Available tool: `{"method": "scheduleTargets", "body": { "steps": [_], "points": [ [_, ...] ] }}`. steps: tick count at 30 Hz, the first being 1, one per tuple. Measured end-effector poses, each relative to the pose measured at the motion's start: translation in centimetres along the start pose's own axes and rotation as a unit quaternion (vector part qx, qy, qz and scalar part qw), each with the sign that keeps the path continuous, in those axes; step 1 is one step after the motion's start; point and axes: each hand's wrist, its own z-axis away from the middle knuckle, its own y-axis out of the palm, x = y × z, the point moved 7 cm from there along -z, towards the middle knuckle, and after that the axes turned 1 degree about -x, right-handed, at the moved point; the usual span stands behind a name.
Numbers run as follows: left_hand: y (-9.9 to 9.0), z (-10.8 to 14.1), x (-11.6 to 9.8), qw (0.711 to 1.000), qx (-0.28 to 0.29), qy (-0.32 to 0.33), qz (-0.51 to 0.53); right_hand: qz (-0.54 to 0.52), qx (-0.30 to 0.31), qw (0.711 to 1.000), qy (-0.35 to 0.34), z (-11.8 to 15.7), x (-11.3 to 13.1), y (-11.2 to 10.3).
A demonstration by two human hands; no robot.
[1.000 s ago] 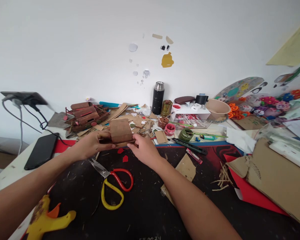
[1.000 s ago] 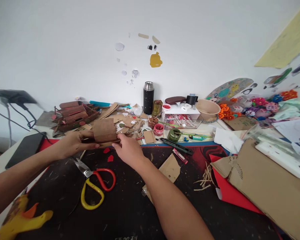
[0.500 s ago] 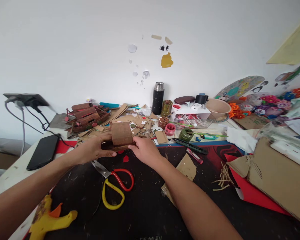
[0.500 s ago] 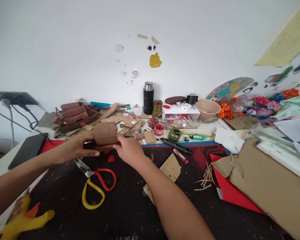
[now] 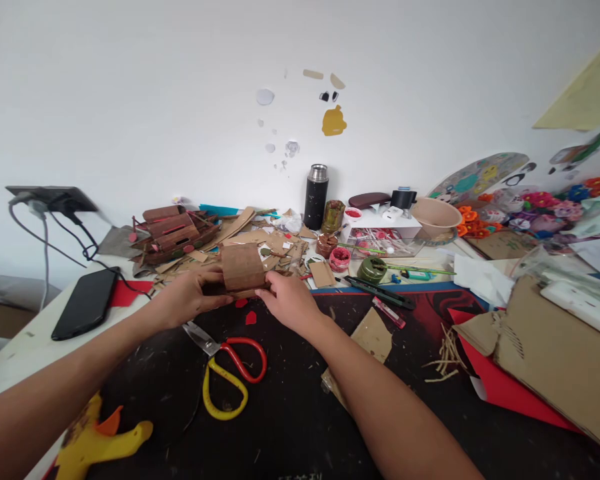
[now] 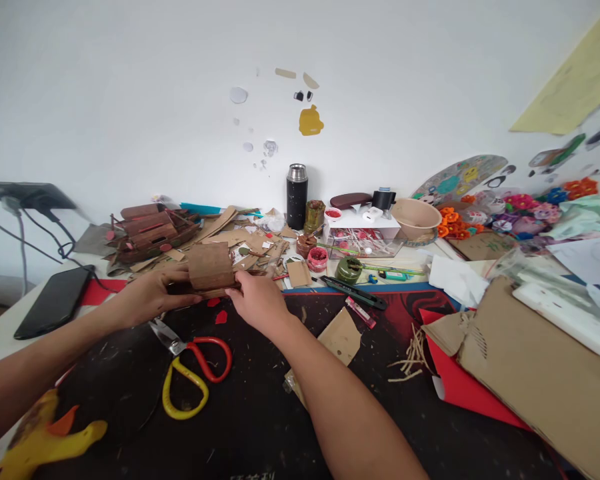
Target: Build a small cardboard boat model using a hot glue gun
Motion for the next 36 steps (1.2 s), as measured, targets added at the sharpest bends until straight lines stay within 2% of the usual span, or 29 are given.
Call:
{"method": "scheduleTargets", "body": {
  "steps": [19,29,36],
  "points": [
    [0.5,-0.3,-0.1,1.0,0.002,-0.001,0.019,0.053,0.017,0.998,-0.014,0.0,0.3,0.0],
    [-0.3,0.1,0.5,1.0,-0.023,-0.011,-0.002,0.004,0.004,1.0,-0.006,-0.1,0.2,0.1],
    [-0.6,0.5,-0.3,1.0,-0.018,-0.005,0.005,0.0,0.001,1.0,-0.008,-0.1,0.1,0.1]
  ]
}}
